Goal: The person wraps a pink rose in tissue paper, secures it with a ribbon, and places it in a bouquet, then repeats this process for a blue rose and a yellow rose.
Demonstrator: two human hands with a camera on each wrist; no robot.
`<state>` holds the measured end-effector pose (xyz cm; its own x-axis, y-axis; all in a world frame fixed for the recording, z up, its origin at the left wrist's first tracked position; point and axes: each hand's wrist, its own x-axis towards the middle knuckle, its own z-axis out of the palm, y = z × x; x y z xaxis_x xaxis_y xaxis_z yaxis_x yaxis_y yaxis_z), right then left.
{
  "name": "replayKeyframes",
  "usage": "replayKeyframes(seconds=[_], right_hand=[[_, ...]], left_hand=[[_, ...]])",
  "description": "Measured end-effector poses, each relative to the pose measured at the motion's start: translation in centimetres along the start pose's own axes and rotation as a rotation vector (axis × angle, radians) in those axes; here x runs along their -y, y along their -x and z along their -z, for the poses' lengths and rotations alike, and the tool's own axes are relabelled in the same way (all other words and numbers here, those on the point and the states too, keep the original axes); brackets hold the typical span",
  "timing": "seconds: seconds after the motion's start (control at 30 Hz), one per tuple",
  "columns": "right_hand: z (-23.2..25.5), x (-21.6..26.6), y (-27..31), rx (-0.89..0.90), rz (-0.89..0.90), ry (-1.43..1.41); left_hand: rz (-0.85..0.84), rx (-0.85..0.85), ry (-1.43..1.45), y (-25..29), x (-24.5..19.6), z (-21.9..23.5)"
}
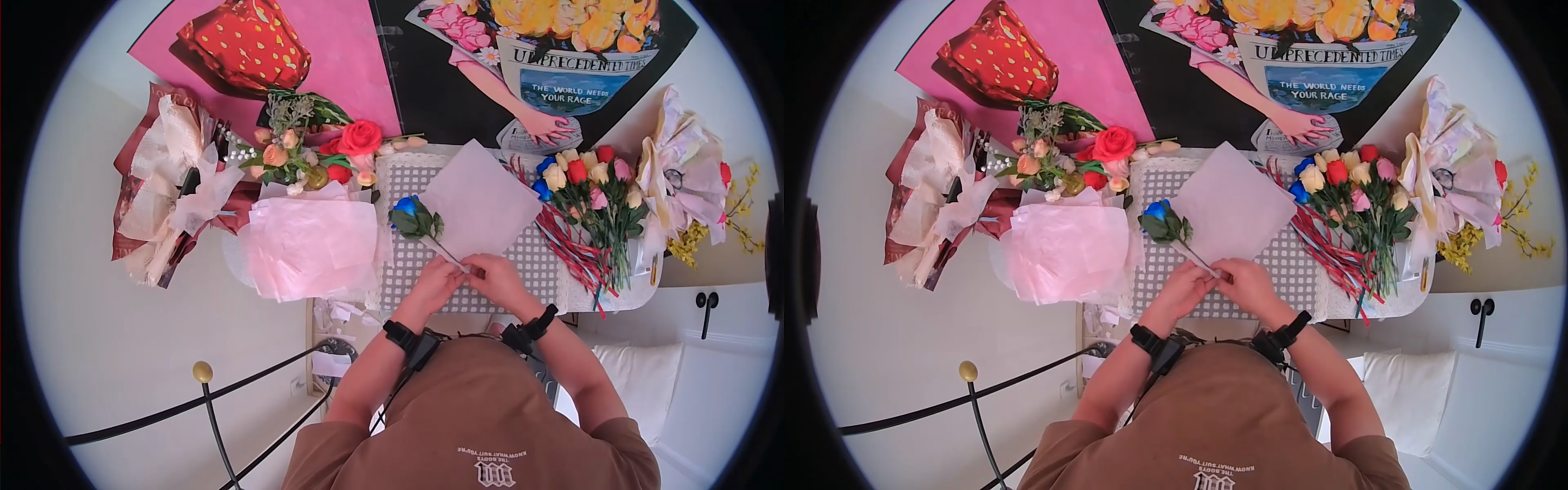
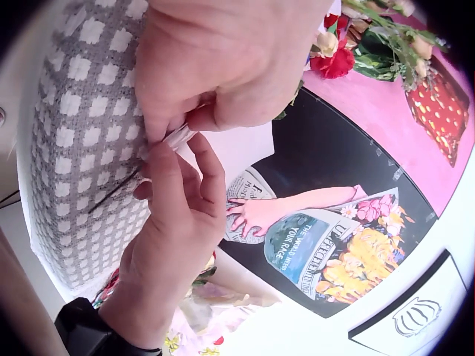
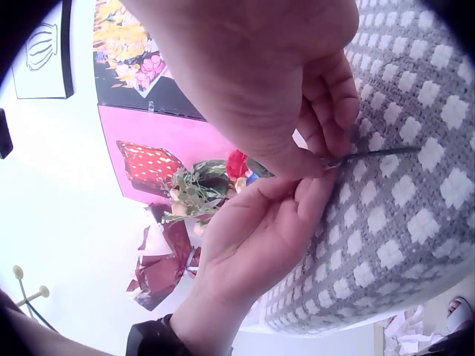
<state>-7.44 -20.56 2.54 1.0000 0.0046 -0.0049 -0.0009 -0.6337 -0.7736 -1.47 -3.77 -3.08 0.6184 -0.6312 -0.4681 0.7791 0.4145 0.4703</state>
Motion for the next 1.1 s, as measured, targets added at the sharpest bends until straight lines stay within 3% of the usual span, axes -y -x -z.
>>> replayKeyframes(seconds=[0.2, 0.4, 0.67, 1.1], right_hand=[[0.8, -0.7, -0.6, 0.025, -0.004, -0.026], [0.2, -1.4, -0.3, 0.089, -0.111, -0.241], [0.9, -0.8, -0.6, 0.035, 0.082, 0.099], [1.2, -1.3, -0.5, -0.011, 0.053, 0.123]], left_hand=[[0.058, -0.053, -0.126, 0.6, -1.1, -0.5], [0.06, -0.037, -0.216, 1.1, -1.9, -1.6], [0.101, 0.066, -0.209, 0.3, -2.0, -1.3], [0.057, 0.008, -0.306, 0.8, -2.4, -1.6]])
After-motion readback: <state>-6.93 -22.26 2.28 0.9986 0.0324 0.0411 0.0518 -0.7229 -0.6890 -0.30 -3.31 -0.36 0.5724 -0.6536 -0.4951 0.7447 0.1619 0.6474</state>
